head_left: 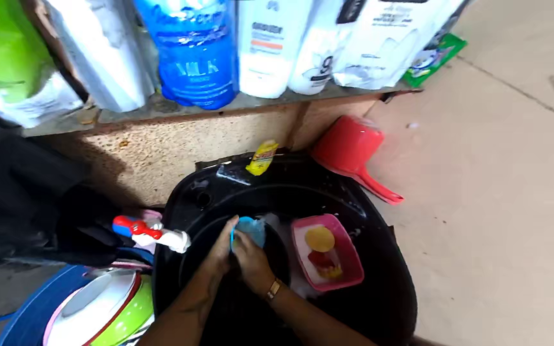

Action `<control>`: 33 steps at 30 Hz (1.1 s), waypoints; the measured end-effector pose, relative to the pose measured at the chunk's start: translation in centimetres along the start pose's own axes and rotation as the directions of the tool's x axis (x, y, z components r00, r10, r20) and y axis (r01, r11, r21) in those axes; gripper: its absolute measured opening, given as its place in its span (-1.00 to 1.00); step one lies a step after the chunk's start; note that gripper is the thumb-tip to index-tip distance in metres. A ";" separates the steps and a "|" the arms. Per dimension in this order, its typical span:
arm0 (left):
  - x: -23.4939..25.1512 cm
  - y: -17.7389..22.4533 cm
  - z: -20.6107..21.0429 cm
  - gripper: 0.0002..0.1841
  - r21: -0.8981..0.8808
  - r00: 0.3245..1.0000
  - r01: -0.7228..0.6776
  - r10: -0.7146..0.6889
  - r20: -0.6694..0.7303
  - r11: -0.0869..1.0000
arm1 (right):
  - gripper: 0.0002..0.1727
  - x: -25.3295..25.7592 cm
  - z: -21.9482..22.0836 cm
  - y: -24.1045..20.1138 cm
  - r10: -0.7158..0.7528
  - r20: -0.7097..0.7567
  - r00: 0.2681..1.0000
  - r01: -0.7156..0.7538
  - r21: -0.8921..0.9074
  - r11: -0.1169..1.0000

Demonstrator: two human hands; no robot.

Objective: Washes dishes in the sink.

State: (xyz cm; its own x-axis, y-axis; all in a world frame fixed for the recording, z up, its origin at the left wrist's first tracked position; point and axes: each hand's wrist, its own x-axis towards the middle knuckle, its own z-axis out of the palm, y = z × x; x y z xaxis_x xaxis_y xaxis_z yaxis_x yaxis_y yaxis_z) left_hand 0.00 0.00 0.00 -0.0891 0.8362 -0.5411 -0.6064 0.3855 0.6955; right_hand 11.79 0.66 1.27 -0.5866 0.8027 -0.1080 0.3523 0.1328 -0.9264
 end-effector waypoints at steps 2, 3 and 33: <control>0.4 2.5 2.7 -0.43 0.031 0.999 0.053 -0.052 -0.013 0.998 | -0.38 0.2 -3.8 1.4 -0.208 0.179 0.962 0.269 -0.473 0.839; 0.6 3.4 3.7 -0.43 0.071 0.996 0.091 -0.089 -0.029 0.993 | -0.37 0.9 -6.1 2.5 -0.252 0.258 0.933 0.359 -0.606 0.710; -2.5 -6.1 -5.4 -0.52 0.876 0.864 0.333 0.261 -0.432 0.348 | -0.16 4.5 -3.0 4.1 -0.041 0.348 0.937 0.300 -0.737 0.605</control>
State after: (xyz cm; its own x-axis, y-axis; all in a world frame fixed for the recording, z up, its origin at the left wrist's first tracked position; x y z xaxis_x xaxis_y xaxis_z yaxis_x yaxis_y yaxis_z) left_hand -0.30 -6.51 -5.47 -0.5761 0.6541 -0.4902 0.4520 0.7546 0.4757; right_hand 12.80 6.51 -1.99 -0.8175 0.5442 -0.1886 0.5748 0.7499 -0.3273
